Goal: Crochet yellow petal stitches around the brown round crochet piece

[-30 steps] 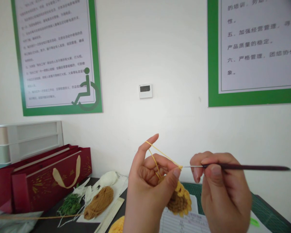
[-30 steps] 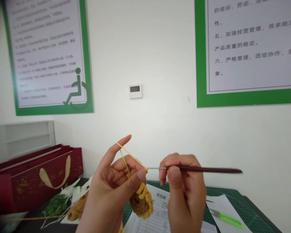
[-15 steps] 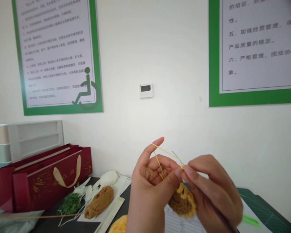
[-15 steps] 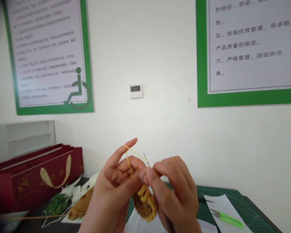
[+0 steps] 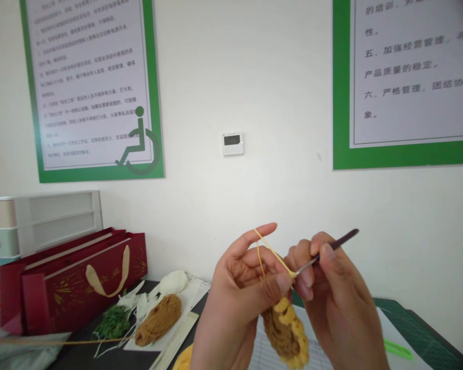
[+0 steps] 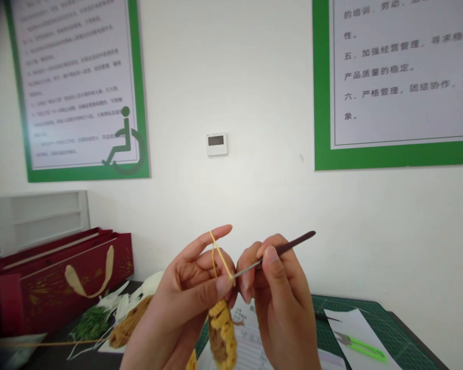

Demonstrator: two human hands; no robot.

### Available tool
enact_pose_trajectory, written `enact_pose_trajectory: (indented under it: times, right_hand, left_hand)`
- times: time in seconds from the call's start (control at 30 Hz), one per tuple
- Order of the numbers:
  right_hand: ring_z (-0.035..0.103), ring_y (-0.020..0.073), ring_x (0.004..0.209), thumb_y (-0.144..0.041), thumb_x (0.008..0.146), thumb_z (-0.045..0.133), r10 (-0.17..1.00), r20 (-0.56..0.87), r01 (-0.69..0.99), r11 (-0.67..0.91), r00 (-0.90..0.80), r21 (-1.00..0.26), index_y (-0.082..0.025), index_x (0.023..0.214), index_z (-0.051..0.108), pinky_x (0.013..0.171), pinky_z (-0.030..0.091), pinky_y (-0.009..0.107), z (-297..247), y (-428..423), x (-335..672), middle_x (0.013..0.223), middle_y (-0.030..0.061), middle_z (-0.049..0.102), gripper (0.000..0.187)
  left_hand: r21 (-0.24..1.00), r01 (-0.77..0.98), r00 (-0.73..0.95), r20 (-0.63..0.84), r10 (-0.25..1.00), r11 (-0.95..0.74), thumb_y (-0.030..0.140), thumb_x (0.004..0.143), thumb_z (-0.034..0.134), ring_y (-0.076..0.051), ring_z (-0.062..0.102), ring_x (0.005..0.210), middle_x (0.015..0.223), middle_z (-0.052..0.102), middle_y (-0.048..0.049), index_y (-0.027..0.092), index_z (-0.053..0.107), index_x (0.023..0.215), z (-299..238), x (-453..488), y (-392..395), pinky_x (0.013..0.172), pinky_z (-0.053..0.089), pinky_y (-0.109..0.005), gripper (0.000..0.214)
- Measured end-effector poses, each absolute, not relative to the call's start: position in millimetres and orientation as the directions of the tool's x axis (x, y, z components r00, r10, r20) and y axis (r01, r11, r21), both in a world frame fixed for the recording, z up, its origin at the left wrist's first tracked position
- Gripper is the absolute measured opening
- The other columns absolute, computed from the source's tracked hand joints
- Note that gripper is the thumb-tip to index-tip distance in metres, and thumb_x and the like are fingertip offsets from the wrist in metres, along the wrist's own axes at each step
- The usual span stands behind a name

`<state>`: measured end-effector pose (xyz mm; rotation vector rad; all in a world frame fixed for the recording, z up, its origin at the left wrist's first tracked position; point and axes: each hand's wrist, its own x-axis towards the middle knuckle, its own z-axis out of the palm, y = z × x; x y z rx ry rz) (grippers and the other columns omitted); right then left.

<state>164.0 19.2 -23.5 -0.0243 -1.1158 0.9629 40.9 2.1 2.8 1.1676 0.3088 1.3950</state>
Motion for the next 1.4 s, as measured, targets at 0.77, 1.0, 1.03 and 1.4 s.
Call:
enact_pose_trajectory:
  times: [0.77,1.0,1.03,1.4]
  right_hand:
    - [0.066,0.0162,0.088,-0.029,0.105,0.051,0.442,0.874,-0.295,0.878,0.201,-0.376,-0.027,0.102,0.059,0.081,0.051,0.031,-28,30,186,0.088,0.001,0.073,0.009]
    - [0.068,0.0179,0.089,-0.025,0.105,0.049,0.346,0.93,-0.246,0.919,0.124,-0.309,-0.026,0.106,0.058,0.081,0.051,0.035,-26,29,194,0.091,0.0016,0.074,0.009]
    - [0.068,0.0182,0.088,-0.025,0.105,0.05,0.328,0.937,-0.237,0.926,0.118,-0.294,-0.026,0.106,0.059,0.08,0.052,0.035,-25,28,194,0.091,0.0017,0.073,0.009]
    - [0.069,0.0243,0.093,-0.008,0.095,0.057,0.066,0.998,0.126,0.99,0.024,-0.068,-0.024,0.112,0.065,0.081,0.055,0.048,-25,22,203,0.1,0.0057,0.077,0.025]
  left_hand:
    - [0.779,-0.515,0.047,0.443,0.895,-0.359,0.007,0.07,0.087,-0.008,0.059,0.063,0.072,0.073,0.0006,0.015,0.071,0.12,6,50,-2,0.061,0.046,-0.019,0.053]
    - [0.77,-0.529,0.03,0.435,0.9,-0.355,0.008,0.068,0.089,-0.01,0.059,0.062,0.071,0.073,-0.0006,0.015,0.073,0.116,6,50,0,0.061,0.046,-0.021,0.051]
    - [0.771,-0.528,0.026,0.434,0.901,-0.356,0.008,0.067,0.089,-0.01,0.059,0.062,0.071,0.073,-0.0005,0.015,0.073,0.115,6,50,0,0.061,0.046,-0.021,0.051]
    - [0.775,-0.531,0.022,0.418,0.908,-0.343,0.008,0.067,0.091,-0.011,0.061,0.062,0.071,0.074,-0.0009,0.015,0.074,0.117,6,48,0,0.063,0.048,-0.022,0.053]
